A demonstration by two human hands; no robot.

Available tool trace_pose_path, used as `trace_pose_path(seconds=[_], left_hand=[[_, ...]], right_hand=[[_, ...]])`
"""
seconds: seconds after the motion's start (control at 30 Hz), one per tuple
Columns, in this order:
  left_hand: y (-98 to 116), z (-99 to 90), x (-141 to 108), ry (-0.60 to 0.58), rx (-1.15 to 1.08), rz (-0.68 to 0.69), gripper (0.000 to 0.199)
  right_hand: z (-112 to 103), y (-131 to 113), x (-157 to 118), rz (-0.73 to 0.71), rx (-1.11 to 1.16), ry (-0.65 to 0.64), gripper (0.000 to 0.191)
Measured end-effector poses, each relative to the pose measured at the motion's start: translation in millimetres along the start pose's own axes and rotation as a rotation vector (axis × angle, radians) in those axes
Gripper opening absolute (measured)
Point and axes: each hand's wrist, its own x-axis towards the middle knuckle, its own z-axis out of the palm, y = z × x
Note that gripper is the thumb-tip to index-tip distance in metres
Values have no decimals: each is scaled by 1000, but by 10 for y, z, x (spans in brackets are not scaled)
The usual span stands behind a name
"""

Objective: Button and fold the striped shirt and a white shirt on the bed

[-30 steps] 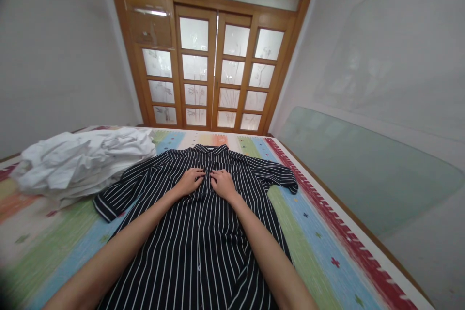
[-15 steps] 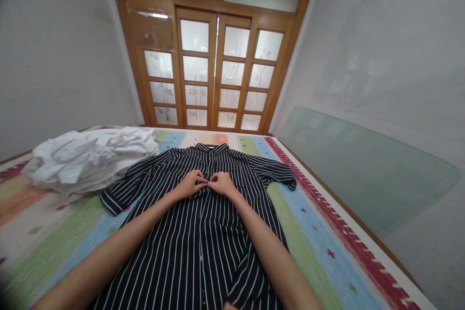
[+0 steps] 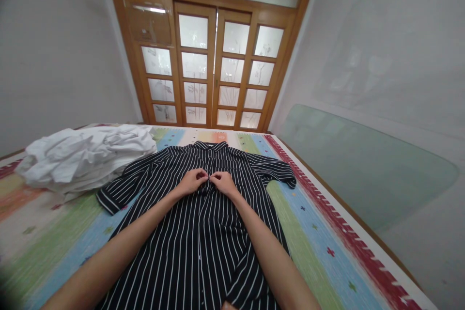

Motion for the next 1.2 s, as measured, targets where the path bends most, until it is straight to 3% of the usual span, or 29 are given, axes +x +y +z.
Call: trace_pose_path(seconds=[0.2,0.37,0.87,1.2], left_hand=[[-54,93,21,-44,-275,-259,7],[-77,111,23,-24,-407,-323,13],[-64,117,3,74,-578,-381,17],[-101,120,-14,53,-480,-277,15]], right_hand=[[-2,9,1,9,62,29,16],[-5,-6,-1,29,98,63,17],[-26,37,-12,-74,89,-7,19],[-10,39,-30,-121,18,-6,17]])
